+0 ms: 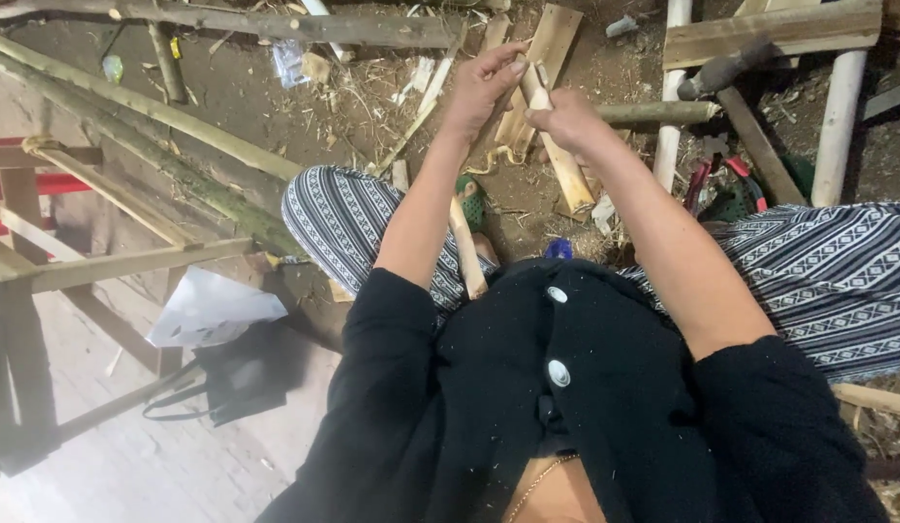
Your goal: The person sits on the ground among bamboo frames and fits bamboo pieces together, pressing small wooden pegs into joints by hand and using a hammer to drive the joints tight, working on one bamboo frame section at a time.
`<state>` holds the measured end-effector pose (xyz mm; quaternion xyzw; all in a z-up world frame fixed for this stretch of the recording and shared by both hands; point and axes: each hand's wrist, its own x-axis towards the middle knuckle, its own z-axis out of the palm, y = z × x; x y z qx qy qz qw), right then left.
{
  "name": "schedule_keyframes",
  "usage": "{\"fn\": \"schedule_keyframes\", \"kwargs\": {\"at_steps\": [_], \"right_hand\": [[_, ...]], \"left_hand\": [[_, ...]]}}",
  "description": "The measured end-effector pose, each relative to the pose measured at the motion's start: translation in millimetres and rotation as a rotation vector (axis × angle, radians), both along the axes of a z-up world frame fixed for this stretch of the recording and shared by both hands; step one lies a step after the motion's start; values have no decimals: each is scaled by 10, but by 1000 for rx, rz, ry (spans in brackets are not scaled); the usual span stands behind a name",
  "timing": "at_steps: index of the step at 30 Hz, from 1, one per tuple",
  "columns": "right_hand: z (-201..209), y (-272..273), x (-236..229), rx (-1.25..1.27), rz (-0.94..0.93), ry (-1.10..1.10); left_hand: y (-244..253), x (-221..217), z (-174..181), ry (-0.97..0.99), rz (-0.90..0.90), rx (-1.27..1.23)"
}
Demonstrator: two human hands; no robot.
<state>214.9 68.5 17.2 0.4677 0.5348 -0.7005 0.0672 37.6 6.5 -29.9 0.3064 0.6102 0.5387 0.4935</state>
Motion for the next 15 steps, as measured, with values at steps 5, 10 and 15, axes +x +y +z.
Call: {"fn": "schedule_keyframes", "kwargs": {"at_steps": [5, 10, 15], "right_hand": [[-69, -27, 5, 3, 16, 62], [-73, -35, 12, 0, -4, 46], [-17, -6, -3, -11, -24, 47]], "left_hand": [[-20, -86, -95, 25, 27, 9], [-46, -92, 0, -53, 35, -39], [-10, -69, 90, -64, 27, -8]]}}
